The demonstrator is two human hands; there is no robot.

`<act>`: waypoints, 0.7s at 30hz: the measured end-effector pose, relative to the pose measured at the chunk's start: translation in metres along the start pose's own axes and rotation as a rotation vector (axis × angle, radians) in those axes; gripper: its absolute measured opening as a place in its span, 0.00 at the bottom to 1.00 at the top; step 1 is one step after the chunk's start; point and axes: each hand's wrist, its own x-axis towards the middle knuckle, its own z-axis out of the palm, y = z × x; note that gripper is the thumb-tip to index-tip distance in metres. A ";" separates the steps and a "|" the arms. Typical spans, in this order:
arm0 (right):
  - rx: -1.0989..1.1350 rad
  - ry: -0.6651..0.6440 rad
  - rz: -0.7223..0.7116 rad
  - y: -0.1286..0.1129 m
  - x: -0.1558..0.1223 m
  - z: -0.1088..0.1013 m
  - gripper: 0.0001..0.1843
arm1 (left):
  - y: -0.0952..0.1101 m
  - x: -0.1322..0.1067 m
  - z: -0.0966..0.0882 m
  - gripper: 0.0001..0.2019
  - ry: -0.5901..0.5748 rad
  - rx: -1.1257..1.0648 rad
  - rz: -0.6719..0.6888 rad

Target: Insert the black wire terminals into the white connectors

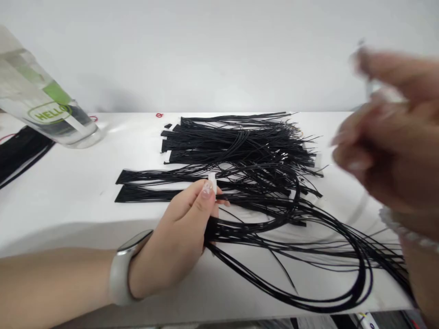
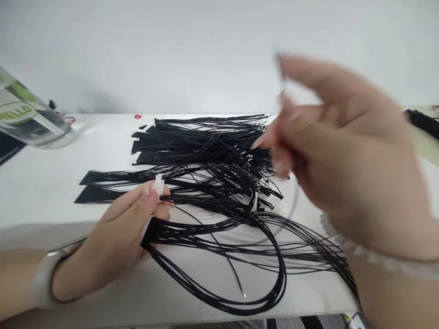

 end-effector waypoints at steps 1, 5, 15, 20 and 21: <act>0.044 -0.034 0.025 -0.007 -0.005 0.010 0.15 | 0.001 0.000 0.000 0.13 -0.001 0.008 0.007; -0.183 -0.337 -0.073 -0.021 -0.018 0.039 0.07 | 0.004 0.001 0.000 0.13 -0.032 0.023 0.007; -0.271 -0.347 -0.225 -0.018 -0.021 0.045 0.05 | 0.004 0.002 0.000 0.14 -0.048 0.053 -0.015; -0.275 -0.274 -0.342 -0.013 -0.022 0.048 0.04 | 0.005 0.001 0.001 0.14 -0.049 0.056 -0.056; -0.274 -0.271 -0.351 -0.013 -0.022 0.048 0.04 | 0.005 0.001 0.000 0.14 -0.046 0.061 -0.057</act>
